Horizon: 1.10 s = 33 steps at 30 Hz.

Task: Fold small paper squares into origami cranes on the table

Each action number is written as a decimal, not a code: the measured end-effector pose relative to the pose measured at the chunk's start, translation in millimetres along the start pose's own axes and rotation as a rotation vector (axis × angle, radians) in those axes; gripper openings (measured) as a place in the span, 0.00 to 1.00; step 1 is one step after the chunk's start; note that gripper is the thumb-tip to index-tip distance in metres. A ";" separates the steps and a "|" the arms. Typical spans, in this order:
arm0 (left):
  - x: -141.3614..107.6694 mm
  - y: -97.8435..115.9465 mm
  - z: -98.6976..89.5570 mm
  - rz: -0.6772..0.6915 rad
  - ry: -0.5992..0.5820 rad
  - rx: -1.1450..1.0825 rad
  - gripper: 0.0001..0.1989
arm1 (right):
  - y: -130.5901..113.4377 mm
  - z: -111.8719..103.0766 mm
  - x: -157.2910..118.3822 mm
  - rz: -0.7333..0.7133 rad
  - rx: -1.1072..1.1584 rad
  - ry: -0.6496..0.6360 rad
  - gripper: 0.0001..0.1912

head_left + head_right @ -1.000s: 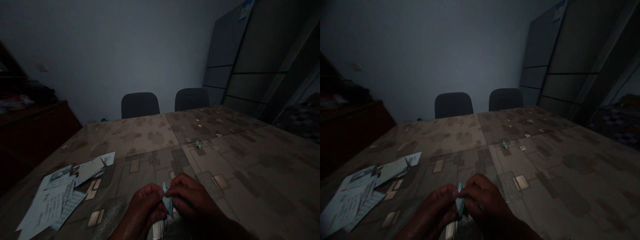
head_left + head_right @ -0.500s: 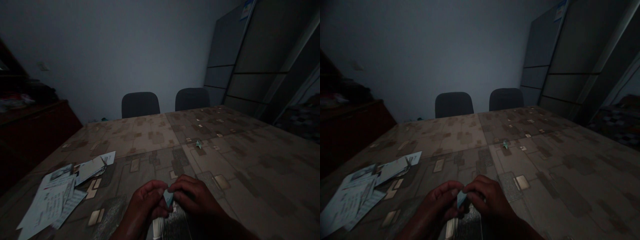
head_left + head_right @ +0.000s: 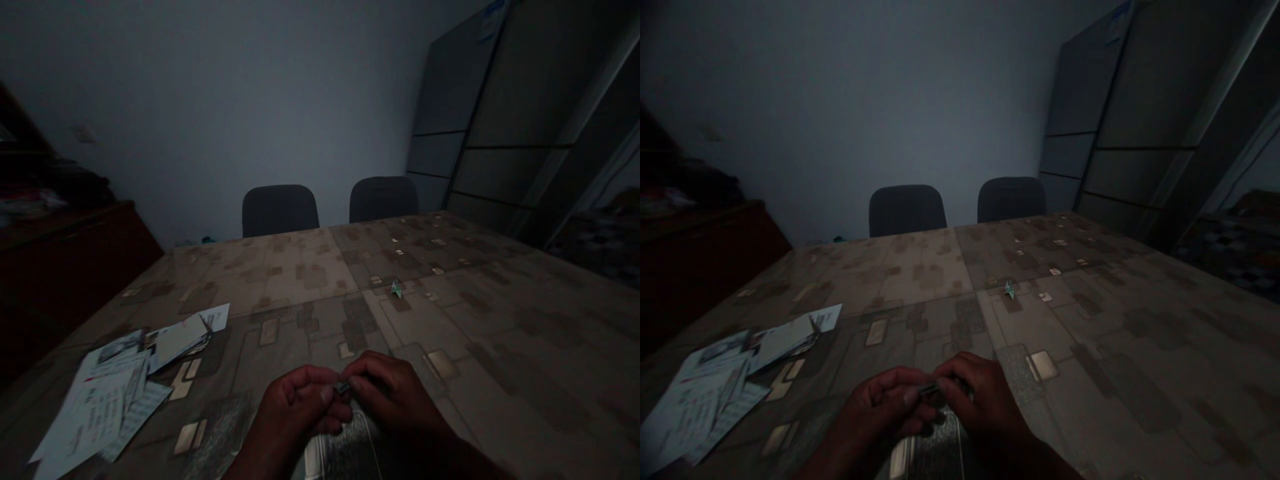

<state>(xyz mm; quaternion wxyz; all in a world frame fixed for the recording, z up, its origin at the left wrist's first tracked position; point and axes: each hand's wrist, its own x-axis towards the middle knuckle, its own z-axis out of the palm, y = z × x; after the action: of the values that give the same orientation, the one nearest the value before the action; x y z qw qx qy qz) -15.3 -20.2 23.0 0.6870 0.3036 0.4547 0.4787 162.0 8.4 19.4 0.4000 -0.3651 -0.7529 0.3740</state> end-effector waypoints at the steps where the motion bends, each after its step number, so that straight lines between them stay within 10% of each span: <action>1: 0.1 -0.7 0.0 0.008 -0.005 0.001 0.15 | -0.1 0.0 -0.2 -0.009 -0.009 0.002 0.10; 33: -3.7 -0.4 4.1 0.002 0.059 0.040 0.16 | -2.7 12.4 -2.3 0.325 0.352 -0.059 0.10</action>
<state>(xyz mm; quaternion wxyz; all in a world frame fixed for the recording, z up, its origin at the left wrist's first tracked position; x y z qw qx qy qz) -11.8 -23.7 25.5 0.6666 0.3035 0.4837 0.4790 151.3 1.9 16.1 0.3700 -0.3949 -0.6189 0.5693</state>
